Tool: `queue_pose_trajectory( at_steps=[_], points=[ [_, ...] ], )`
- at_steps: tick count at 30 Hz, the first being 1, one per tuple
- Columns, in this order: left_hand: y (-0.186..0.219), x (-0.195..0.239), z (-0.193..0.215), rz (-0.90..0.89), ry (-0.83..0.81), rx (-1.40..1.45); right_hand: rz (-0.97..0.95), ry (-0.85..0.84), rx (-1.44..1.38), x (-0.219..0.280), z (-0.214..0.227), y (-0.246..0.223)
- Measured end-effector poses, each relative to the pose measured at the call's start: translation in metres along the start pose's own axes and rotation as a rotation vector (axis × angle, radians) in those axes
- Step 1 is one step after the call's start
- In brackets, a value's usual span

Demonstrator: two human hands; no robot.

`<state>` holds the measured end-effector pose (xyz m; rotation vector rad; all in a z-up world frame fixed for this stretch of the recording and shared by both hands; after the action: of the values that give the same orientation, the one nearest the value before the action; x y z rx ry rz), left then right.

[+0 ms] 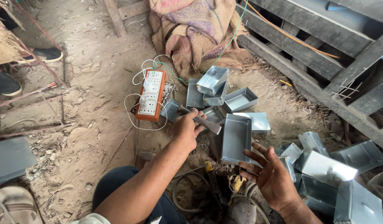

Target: The person sits on the ground and repeatedly strikes the edges and corners of small rectangular metal boxes with a hammer. They pick up each box, tap it on a metal stand, inspect it, and place it back down among other similar boxes.

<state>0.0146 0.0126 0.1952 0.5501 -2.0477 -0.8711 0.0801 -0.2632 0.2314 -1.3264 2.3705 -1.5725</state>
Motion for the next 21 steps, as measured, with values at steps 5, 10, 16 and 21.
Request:
queue_pose_trajectory(
  at_steps=[5, 10, 16, 21],
  points=[
    [-0.002, -0.001, -0.001, -0.013, 0.008, -0.036, -0.037, 0.011, -0.054, 0.005, -0.006, 0.004],
    [-0.004, -0.005, -0.003, -0.001, -0.018, 0.014, -0.153, -0.1, -0.203, 0.01, -0.025, 0.02],
    [-0.001, -0.004, 0.004, -0.009, -0.008, -0.015, -0.273, -0.11, -0.209, 0.019, -0.034, 0.045],
    [0.003, 0.002, 0.0, -0.016, -0.004, -0.012, -0.279, -0.119, -0.202, 0.02, -0.038, 0.044]
  ],
)
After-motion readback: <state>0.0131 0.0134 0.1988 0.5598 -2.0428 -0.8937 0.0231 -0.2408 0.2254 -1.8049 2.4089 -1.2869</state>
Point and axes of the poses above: each hand's wrist, its own x-axis away from the middle knuckle, its own z-axis out of the back of the hand, y = z × x, the point moved 8 cm from there along -x, towards the middle knuckle, and after that the axes turned 5 degrees about -x, right-handed, at the moved point
